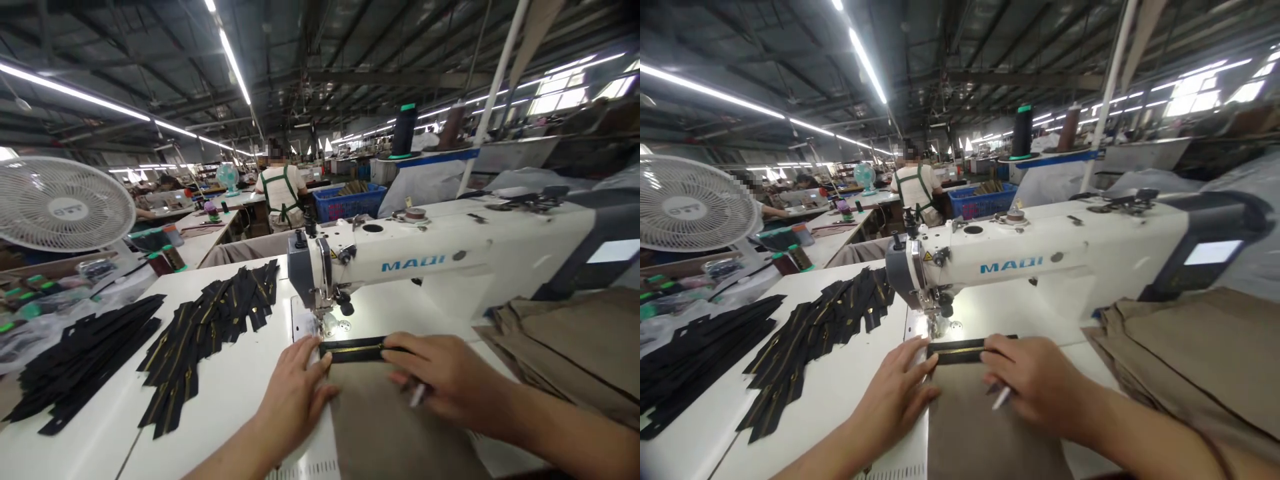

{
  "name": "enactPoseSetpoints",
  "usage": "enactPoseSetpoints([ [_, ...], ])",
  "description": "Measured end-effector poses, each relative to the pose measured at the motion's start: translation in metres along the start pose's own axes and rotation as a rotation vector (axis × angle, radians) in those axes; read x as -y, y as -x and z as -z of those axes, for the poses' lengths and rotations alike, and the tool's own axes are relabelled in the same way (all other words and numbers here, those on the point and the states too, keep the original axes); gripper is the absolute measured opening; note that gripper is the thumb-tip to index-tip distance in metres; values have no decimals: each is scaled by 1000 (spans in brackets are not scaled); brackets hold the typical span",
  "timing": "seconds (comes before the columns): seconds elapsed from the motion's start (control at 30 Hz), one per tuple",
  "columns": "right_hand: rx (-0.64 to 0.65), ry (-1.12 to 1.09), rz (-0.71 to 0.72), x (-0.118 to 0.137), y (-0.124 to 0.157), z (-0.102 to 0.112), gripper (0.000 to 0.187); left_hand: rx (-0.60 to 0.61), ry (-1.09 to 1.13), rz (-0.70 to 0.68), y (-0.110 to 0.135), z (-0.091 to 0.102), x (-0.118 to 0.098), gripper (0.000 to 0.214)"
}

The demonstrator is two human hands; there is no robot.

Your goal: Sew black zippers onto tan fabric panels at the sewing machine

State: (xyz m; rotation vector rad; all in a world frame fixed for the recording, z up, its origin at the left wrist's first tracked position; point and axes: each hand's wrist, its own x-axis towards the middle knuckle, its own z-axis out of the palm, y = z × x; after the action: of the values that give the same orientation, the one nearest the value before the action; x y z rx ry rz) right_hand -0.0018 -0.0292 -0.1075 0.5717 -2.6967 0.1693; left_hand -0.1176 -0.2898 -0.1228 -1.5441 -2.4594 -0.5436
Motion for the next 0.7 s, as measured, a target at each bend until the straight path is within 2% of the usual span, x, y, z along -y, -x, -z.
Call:
enactPoseSetpoints([
  [0.1, 183, 23, 11, 22, -43, -31, 23, -35, 109, -44, -11, -2, 10, 23],
  [0.23, 353, 32, -31, 17, -71, -33, 21, -22, 186, -32, -23, -1, 24, 16],
  [0.33, 375, -60, -66, 6, -82, -26, 15, 0, 199, -5, -29, 6, 27, 18],
  [0.43, 382, -166, -114, -6, -94, -24, 9, 54, 194, 113, -33, 13, 24, 12],
  [0.53, 409, -254, -145, -17, -102, -26, 11, 98, 128, 220, -39, 11, 19, 32],
  [0.7, 408, -339, -168, -20, -101, -28, 11, 96, 84, 187, -44, 1, 20, 22],
])
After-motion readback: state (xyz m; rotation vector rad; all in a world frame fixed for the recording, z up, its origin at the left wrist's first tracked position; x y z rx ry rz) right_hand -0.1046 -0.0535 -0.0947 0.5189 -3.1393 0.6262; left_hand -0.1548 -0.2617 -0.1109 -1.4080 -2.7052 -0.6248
